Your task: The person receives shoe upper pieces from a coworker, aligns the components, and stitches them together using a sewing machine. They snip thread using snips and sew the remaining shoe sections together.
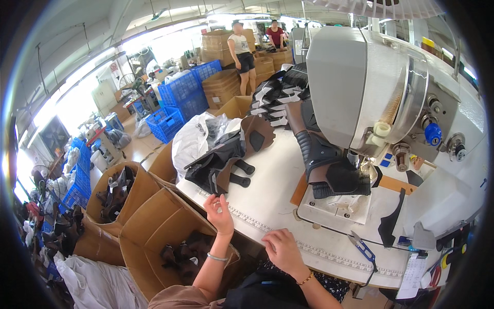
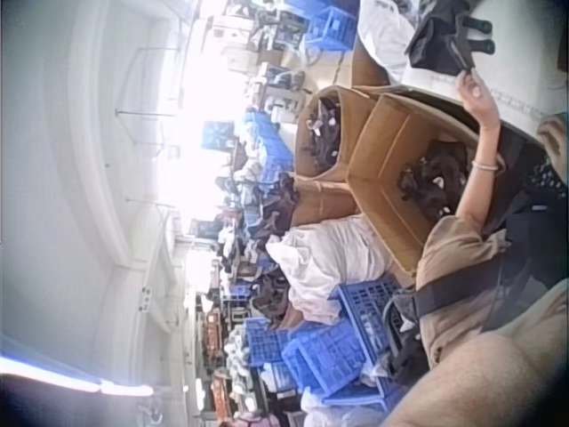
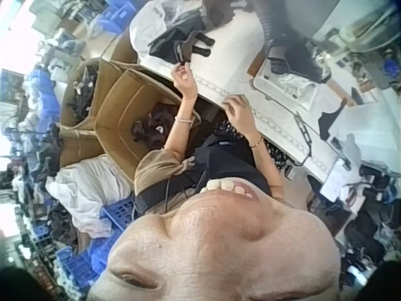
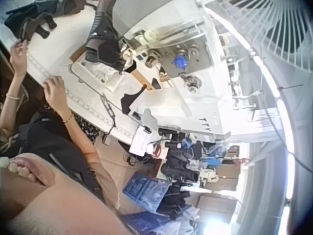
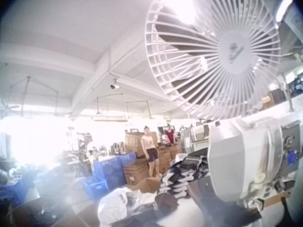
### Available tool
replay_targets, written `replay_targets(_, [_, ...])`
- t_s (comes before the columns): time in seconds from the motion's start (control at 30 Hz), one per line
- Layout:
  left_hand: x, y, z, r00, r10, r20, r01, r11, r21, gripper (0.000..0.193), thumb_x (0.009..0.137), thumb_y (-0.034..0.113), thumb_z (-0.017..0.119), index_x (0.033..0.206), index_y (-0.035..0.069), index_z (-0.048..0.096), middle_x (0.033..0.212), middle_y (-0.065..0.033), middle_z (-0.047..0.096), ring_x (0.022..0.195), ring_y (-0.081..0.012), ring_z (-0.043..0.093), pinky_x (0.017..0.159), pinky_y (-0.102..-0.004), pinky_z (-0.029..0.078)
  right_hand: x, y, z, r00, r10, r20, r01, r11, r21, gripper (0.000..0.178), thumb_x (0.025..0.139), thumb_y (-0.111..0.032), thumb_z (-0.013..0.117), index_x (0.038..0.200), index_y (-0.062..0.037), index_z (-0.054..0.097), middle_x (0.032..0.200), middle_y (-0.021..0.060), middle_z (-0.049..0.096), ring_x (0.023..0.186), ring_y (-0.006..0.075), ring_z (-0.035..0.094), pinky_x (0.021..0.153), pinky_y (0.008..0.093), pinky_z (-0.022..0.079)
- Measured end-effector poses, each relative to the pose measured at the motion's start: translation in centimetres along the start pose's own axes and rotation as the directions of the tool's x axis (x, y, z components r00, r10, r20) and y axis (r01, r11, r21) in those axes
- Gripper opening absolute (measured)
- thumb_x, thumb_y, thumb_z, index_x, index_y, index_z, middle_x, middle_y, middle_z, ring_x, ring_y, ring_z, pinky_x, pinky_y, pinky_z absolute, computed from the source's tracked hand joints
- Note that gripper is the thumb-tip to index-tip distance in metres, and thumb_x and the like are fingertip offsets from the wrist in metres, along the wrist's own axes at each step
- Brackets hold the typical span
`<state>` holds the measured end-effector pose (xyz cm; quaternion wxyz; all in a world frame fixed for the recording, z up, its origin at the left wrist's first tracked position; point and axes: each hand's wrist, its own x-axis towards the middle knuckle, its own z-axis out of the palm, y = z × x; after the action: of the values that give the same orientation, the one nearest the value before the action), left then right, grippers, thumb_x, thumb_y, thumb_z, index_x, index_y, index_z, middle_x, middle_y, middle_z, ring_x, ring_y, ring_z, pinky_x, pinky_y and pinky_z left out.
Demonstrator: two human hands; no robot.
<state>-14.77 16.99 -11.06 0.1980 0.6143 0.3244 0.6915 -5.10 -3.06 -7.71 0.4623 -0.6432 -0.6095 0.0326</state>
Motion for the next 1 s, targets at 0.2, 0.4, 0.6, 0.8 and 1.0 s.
replay_targets(0.2, [-0.1,-0.3,0.1,1.0,-0.017,0.007,0.017,0.999,-0.028,0.028,0.086,0.002,0.06,0.108,-0.003,0.045,0.085,-0.0093,0.052,0.068,-0.0121,0.055,0.057,-0.022,0.051,0.1,0.0,0.0,1.0,0.008,0.001,-0.008,1.0,-0.003,0.008,0.076,-0.005,0.061,0.083,-0.0066,0.061,0.09,0.0056,0.061,0.09,0.0263,0.053,0.08,0.0359,0.044])
replay_targets(0.4, [0.1,0.1,0.1,1.0,0.016,0.001,-0.016,1.0,-0.025,0.03,0.085,0.0,0.061,0.11,-0.003,0.045,0.089,-0.0095,0.051,0.071,-0.0122,0.054,0.057,-0.0225,0.051,0.0,0.0,0.0,1.0,0.02,0.013,-0.02,1.0,-0.011,0.007,0.077,-0.005,0.06,0.083,-0.0063,0.061,0.09,0.0058,0.061,0.09,0.0262,0.054,0.081,0.036,0.043])
replay_targets(0.6, [0.4,1.4,-0.1,0.999,0.028,-0.019,-0.027,0.998,0.052,0.031,0.083,0.001,0.063,0.109,-0.003,0.048,0.086,-0.0094,0.054,0.072,-0.0133,0.056,0.058,-0.0239,0.05,0.0,0.1,0.1,1.0,0.022,0.019,-0.022,1.0,-0.009,0.007,0.077,-0.006,0.06,0.084,-0.0065,0.061,0.091,0.0059,0.061,0.091,0.0263,0.053,0.082,0.0359,0.043])
replay_targets(0.8, [0.3,1.5,-0.1,0.999,-0.013,-0.029,0.015,0.997,0.07,0.031,0.083,0.004,0.064,0.11,-0.002,0.05,0.076,-0.0092,0.061,0.065,-0.014,0.058,0.059,-0.0252,0.05,0.0,0.0,0.1,0.999,0.033,0.02,-0.033,0.999,0.005,0.007,0.077,-0.006,0.061,0.083,-0.0067,0.061,0.091,0.0059,0.061,0.09,0.0265,0.053,0.082,0.0359,0.043])
replay_targets(1.0, [0.2,0.9,-0.4,0.999,-0.005,0.041,0.001,0.996,0.092,0.033,0.086,0.005,0.06,0.114,-0.005,0.046,0.084,-0.015,0.066,0.067,-0.0155,0.064,0.059,-0.0246,0.051,0.0,-0.1,0.0,0.999,0.033,0.01,-0.033,0.999,0.016,0.007,0.076,-0.005,0.061,0.083,-0.0067,0.061,0.09,0.0058,0.061,0.09,0.0265,0.053,0.082,0.0359,0.043])
